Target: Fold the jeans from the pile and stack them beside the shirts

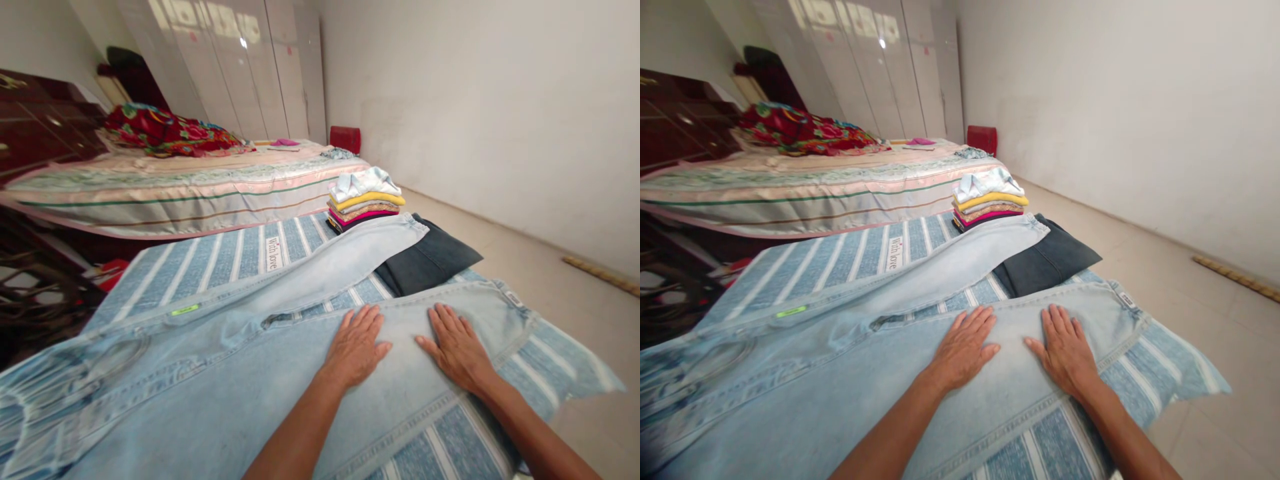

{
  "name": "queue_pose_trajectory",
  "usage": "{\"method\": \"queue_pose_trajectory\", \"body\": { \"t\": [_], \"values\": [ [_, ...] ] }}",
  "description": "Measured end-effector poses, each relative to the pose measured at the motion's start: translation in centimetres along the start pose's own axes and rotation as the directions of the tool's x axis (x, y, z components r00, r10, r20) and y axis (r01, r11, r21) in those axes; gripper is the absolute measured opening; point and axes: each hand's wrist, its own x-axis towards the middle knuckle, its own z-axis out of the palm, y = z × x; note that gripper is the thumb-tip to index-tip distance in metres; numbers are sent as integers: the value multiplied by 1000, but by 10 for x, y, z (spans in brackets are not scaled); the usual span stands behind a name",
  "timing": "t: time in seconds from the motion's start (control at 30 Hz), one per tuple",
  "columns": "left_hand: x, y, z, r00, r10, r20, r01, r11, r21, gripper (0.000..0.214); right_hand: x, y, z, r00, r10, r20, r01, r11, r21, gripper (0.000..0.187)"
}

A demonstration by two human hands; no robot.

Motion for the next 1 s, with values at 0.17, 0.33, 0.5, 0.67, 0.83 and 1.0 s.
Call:
{"method": "queue_pose_trajectory", "body": {
  "t": [0.17,0.33,0.5,0.67,0.83,1.0],
  "values": [
    [0,0,-1,1000,-9,17,9,1000,3,56,-6,21,9,999,46,-26,-47,998,-30,73],
    [0,1,-1,1000,-3,7,3,1000,10,56,-2,37,10,998,65,-10,-66,995,-72,72],
    [0,0,0,1000,-3,8,3,1000,11,56,7,53,10,1000,23,9,-22,998,-62,68],
    [0,0,2,1000,-8,2,8,1000,13,56,16,65,11,987,142,74,-136,987,-83,67],
    [-1,1,0,1000,-4,16,4,1000,-8,56,28,85,12,991,103,86,-96,992,-80,68],
    [-5,7,-2,999,-9,49,11,999,-52,56,24,106,22,998,60,-37,-62,997,-52,84]
  ]
}}
